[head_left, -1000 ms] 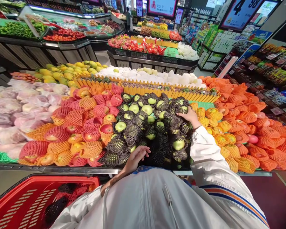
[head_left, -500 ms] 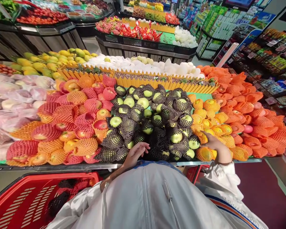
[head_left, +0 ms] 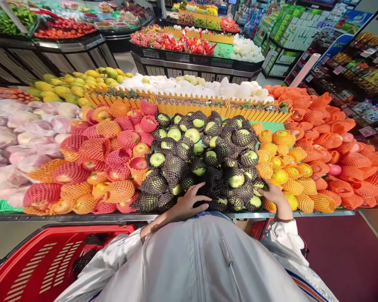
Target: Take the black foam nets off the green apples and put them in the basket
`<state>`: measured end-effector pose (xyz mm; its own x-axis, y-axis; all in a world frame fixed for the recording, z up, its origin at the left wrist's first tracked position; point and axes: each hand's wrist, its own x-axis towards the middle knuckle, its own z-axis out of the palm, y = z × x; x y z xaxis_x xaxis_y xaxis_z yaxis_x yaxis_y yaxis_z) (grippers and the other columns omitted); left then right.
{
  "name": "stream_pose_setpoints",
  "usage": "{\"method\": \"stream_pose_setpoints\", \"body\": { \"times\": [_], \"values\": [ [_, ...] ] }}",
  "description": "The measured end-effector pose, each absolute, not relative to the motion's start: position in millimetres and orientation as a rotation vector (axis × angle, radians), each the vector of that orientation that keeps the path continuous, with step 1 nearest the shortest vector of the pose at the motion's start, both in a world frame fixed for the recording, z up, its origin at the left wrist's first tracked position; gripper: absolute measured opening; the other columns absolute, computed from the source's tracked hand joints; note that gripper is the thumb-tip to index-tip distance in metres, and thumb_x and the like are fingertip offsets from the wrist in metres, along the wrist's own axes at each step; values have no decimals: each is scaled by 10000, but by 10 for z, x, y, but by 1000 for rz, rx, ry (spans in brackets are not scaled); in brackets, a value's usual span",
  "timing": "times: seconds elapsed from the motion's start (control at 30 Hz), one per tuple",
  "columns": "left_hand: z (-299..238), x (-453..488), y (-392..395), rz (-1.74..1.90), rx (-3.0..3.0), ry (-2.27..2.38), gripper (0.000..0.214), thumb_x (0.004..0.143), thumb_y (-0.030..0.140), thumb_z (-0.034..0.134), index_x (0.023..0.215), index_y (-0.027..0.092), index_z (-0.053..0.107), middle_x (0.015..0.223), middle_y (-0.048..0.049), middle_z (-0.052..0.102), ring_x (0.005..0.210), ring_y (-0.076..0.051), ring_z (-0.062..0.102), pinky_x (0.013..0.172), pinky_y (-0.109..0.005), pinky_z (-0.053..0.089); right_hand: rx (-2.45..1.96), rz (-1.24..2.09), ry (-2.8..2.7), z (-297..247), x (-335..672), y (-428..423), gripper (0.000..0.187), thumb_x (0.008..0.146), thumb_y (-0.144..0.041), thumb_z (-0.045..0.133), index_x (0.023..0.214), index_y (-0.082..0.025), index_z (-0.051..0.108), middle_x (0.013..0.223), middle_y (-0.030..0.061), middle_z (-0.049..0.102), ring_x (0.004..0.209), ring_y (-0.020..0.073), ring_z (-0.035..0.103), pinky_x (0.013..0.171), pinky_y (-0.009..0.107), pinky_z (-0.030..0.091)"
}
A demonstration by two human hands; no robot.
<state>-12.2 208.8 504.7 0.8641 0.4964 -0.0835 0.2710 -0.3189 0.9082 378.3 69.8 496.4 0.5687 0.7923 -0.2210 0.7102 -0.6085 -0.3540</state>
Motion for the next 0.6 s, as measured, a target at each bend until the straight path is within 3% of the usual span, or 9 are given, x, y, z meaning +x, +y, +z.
{"method": "stream_pose_setpoints", "body": {
  "times": [0.1, 0.2, 0.27, 0.33, 0.5, 0.6],
  "values": [
    [4983, -119, 2078, 248, 1835, 652, 540, 899, 549, 639, 1345, 247, 662, 1541, -143, 495, 1449, -345, 400, 1217, -582, 292, -2510, 176, -1153, 5196, 3482, 780, 592, 927, -473, 474, 1367, -92, 581, 1368, 222, 633, 1290, 374, 594, 1099, 557, 461],
    [5009, -152, 2071, 401, 1796, 729, 518, 919, 504, 621, 1353, 220, 640, 1529, -158, 503, 1447, -322, 428, 1221, -531, 305, -2086, -178, -1075, 5429, 3013, 939, 414, 982, -460, 444, 1208, -200, 674, 1191, 131, 729, 1143, 289, 676, 1059, 486, 513],
    [5087, -186, 2084, 512, 1800, 756, 478, 945, 459, 587, 1345, 201, 622, 1490, -161, 531, 1431, -305, 447, 1197, -486, 337, -1909, 11, -1315, 5525, 2743, 1092, 321, 978, -447, 501, 1104, -237, 708, 1095, 89, 756, 1025, 259, 708, 989, 447, 557],
    [5179, -225, 2110, 620, 1791, 807, 446, 946, 414, 587, 1333, 193, 594, 1436, -149, 560, 1371, -288, 493, 1122, -431, 401, -1802, 238, -1586, 5549, 2558, 1265, 290, 972, -440, 541, 1089, -241, 717, 1111, 79, 752, 1042, 253, 697, 981, 433, 556],
    [5315, -347, 2173, 853, 1723, 971, 348, 887, 318, 667, 1207, 203, 590, 1215, -81, 617, 1085, -214, 572, 948, -321, 429, -1689, 482, -1758, 5422, 2304, 1594, 320, 974, -471, 548, 1145, -257, 711, 1208, 79, 726, 1167, 258, 653, 1055, 453, 517],
    [5340, -408, 2169, 893, 1710, 1002, 295, 856, 286, 692, 1124, 197, 609, 992, -27, 592, 863, -161, 514, 834, -280, 413, -1579, 591, -1649, 5369, 2155, 1653, 399, 977, -495, 541, 1275, -252, 646, 1260, 85, 706, 1159, 250, 658, 1039, 453, 530]
  ]
}}
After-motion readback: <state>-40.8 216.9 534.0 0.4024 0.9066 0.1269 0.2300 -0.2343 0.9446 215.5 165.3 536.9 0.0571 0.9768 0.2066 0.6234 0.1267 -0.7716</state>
